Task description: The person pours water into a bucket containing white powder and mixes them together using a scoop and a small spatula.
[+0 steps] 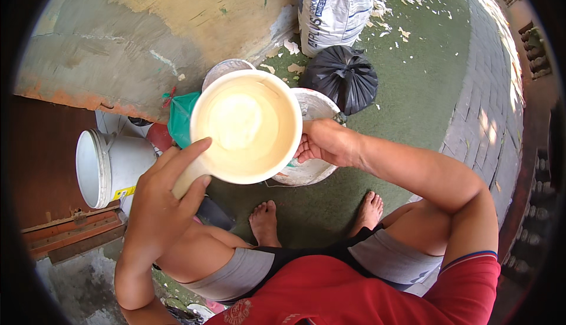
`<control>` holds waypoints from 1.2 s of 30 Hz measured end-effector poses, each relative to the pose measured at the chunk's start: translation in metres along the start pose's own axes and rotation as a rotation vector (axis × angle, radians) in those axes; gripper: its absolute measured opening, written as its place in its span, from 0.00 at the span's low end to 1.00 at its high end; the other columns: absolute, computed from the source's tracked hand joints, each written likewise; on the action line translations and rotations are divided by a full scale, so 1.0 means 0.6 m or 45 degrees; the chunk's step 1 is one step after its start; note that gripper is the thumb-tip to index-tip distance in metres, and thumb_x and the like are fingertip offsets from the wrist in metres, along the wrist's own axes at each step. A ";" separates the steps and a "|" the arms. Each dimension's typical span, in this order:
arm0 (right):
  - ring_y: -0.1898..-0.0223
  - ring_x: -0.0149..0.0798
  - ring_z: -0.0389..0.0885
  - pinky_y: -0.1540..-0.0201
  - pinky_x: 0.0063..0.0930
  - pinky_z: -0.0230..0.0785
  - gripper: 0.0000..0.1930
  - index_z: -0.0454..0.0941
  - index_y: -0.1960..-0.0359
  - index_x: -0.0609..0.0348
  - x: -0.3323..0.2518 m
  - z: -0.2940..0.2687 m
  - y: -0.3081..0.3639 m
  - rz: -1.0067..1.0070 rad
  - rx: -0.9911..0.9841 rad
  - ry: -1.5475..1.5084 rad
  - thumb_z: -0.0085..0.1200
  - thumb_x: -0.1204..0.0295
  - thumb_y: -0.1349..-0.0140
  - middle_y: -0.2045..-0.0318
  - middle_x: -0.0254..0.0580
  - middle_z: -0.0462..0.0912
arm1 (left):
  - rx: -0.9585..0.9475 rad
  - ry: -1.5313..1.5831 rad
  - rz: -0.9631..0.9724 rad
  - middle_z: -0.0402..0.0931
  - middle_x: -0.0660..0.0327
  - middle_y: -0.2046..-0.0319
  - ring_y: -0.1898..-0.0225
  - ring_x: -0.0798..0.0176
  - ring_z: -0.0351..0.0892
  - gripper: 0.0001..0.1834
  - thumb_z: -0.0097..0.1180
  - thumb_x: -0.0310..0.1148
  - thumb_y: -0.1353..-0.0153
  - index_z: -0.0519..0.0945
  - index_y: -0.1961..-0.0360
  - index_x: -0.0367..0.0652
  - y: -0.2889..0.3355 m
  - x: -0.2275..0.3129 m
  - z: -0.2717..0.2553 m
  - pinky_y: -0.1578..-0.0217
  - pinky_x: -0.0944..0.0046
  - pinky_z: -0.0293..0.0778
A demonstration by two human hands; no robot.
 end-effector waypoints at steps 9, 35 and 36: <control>0.68 0.29 0.77 0.62 0.26 0.72 0.16 0.79 0.61 0.57 0.015 -0.035 -0.024 -0.021 0.049 -0.120 0.41 0.61 0.26 0.70 0.33 0.79 | 0.041 -0.329 0.213 0.70 0.54 0.68 0.72 0.49 0.76 0.26 0.58 0.24 0.42 0.76 0.40 0.46 -0.061 0.036 0.061 0.72 0.52 0.71; 0.73 0.26 0.73 0.71 0.22 0.65 0.13 0.78 0.59 0.52 0.038 -0.068 -0.083 -0.099 0.031 -0.282 0.45 0.59 0.27 0.71 0.29 0.79 | 0.093 -0.585 0.374 0.68 0.56 0.69 0.69 0.53 0.76 0.30 0.56 0.22 0.49 0.76 0.41 0.44 -0.082 0.038 0.104 0.71 0.54 0.73; 0.75 0.24 0.73 0.73 0.20 0.64 0.12 0.78 0.58 0.51 0.041 -0.070 -0.086 -0.104 0.033 -0.293 0.46 0.59 0.27 0.71 0.28 0.80 | 0.089 -0.597 0.379 0.68 0.57 0.69 0.69 0.53 0.76 0.30 0.56 0.22 0.49 0.76 0.41 0.44 -0.082 0.038 0.105 0.71 0.54 0.73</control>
Point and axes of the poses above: each hand's wrist, its own y-axis away from the middle knuckle, its own z-axis out of the palm, x = y × z, the point moved 4 cm from there along -y, towards the middle knuckle
